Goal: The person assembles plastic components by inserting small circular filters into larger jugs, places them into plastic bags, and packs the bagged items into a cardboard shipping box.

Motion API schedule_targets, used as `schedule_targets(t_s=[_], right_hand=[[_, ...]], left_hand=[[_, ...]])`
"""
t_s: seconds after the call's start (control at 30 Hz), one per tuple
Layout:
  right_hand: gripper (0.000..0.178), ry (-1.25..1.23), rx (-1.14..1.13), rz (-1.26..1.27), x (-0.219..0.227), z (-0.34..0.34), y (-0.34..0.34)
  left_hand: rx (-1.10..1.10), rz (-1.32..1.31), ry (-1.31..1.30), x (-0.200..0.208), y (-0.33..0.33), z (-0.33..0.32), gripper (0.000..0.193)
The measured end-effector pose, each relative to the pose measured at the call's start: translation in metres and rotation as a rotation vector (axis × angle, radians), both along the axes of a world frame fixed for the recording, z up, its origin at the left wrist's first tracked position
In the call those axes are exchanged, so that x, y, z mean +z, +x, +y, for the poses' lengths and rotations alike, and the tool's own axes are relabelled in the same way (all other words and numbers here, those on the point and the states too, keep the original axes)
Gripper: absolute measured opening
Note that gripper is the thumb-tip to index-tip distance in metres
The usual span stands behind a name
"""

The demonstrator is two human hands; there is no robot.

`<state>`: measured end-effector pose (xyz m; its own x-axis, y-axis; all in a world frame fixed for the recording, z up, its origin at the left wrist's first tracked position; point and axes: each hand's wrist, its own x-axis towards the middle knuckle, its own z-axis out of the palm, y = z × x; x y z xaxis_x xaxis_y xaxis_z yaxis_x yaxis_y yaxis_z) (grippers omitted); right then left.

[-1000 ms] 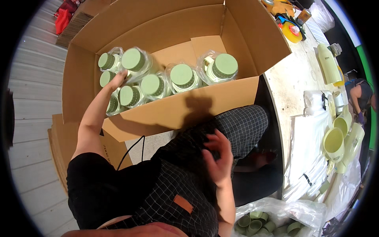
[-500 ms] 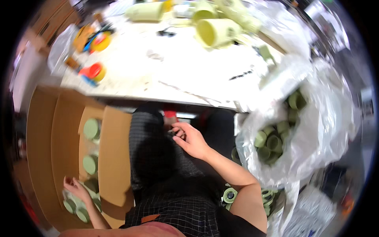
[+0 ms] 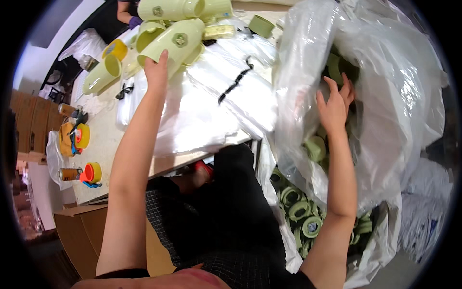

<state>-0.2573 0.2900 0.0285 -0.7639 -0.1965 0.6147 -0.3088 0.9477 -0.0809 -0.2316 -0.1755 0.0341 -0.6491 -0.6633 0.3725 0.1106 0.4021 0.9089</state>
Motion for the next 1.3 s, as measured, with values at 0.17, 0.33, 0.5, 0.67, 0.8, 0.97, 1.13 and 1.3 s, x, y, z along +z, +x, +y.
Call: schedule_targets(t_s=[0.17, 0.33, 0.5, 0.67, 0.8, 0.97, 1.13, 1.3], right_hand=[[0.052, -0.194, 0.006, -0.105, -0.01, 0.002, -0.027], [0.059, -0.816, 0.131, -0.203, 0.0, -0.013, 0.12], [0.051, -1.38, 0.135, -1.414, -0.045, -0.013, 0.241], [0.06, -0.326, 0.506, -0.617, -0.005, -0.053, 0.284], [0.073, -0.292, 0.473, -0.592, -0.012, -0.059, 0.299], [0.063, -0.772, 0.583, -0.796, -0.013, -0.058, 0.26], [0.069, -1.069, 0.987, -0.544, 0.012, -0.124, 0.238], [0.05, -1.708, 0.658, -1.239, -0.013, -0.141, 0.294]], left_hand=[[-0.011, 0.001, -0.12, 0.01, 0.085, 0.012, 0.03], [0.116, -0.097, -0.202, 0.004, 0.261, 0.037, 0.027], [0.119, 0.073, 0.547, 0.006, 0.289, 0.043, 0.023], [0.042, 0.04, 0.255, -0.001, 0.331, 0.059, 0.029], [0.245, 0.09, 0.665, -0.006, 0.341, 0.052, 0.032], [0.183, 0.206, 0.7, 0.002, 0.372, 0.06, 0.038], [0.088, 0.105, 0.783, 0.033, 0.404, 0.1, 0.035], [0.115, 0.266, -0.026, 0.055, 0.411, 0.108, 0.025]])
